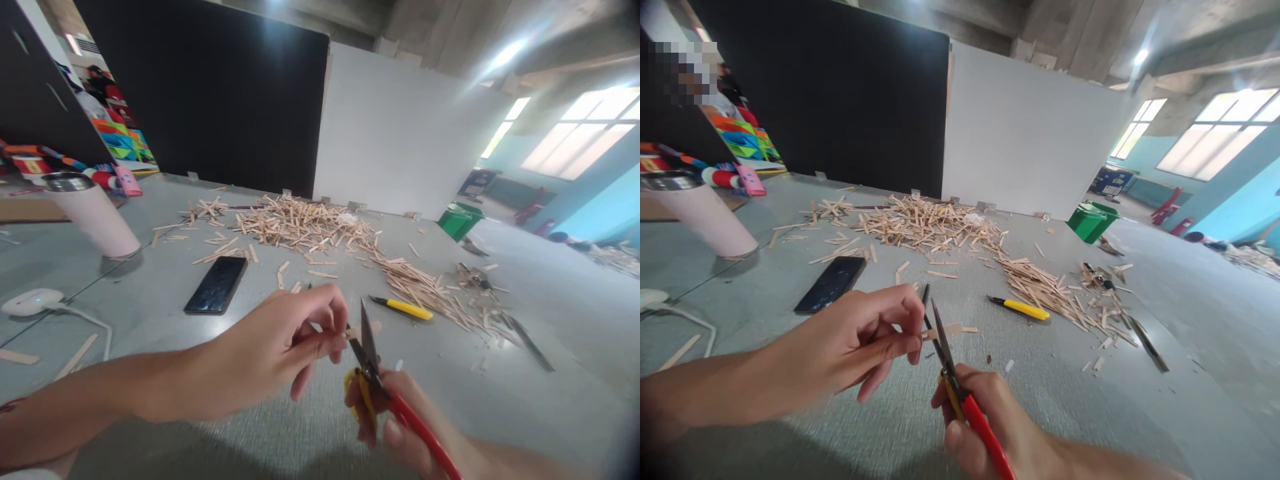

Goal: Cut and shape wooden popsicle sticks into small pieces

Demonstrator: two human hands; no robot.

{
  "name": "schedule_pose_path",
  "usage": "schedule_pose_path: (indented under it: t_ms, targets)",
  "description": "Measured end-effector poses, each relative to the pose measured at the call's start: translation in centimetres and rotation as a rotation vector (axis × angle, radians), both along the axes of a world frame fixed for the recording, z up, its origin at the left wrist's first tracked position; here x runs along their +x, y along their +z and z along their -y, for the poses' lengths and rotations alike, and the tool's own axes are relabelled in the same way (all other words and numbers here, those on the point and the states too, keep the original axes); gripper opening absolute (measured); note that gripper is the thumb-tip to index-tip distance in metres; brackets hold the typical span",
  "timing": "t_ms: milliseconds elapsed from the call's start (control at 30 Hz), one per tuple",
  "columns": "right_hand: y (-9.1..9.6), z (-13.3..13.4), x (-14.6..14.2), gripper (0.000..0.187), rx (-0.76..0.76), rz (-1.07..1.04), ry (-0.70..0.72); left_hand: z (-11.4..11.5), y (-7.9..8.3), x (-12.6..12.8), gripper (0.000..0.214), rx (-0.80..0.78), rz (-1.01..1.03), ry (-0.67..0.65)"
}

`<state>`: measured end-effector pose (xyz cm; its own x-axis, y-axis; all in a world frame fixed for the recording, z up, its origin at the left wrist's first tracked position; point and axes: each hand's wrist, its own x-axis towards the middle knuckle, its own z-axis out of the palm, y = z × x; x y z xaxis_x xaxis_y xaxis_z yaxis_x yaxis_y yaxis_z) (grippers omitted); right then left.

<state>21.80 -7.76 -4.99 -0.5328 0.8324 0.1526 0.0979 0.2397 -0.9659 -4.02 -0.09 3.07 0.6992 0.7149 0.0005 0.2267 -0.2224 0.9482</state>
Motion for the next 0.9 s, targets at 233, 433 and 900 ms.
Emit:
schedule_pose_path:
  t_ms: [233, 433, 900]
  targets:
    - [-0.7, -0.4, 0.2, 0.056, -0.021, -0.004, -0.002, 0.1, 0.2, -0.3, 0.020, -0.009, -0.058, -0.109]
    - [-0.6, -0.2, 0.5, 0.053, 0.009, 0.032, 0.042, 0.2, -0.1, 0.3, 0.009, -0.047, 0.053, -0.039]
    - [0.1, 0.8, 0.9, 0.048, 0.005, 0.025, -0.043, 0.7, 0.4, -0.3, 0.019, 0.113, 0.171, 0.180]
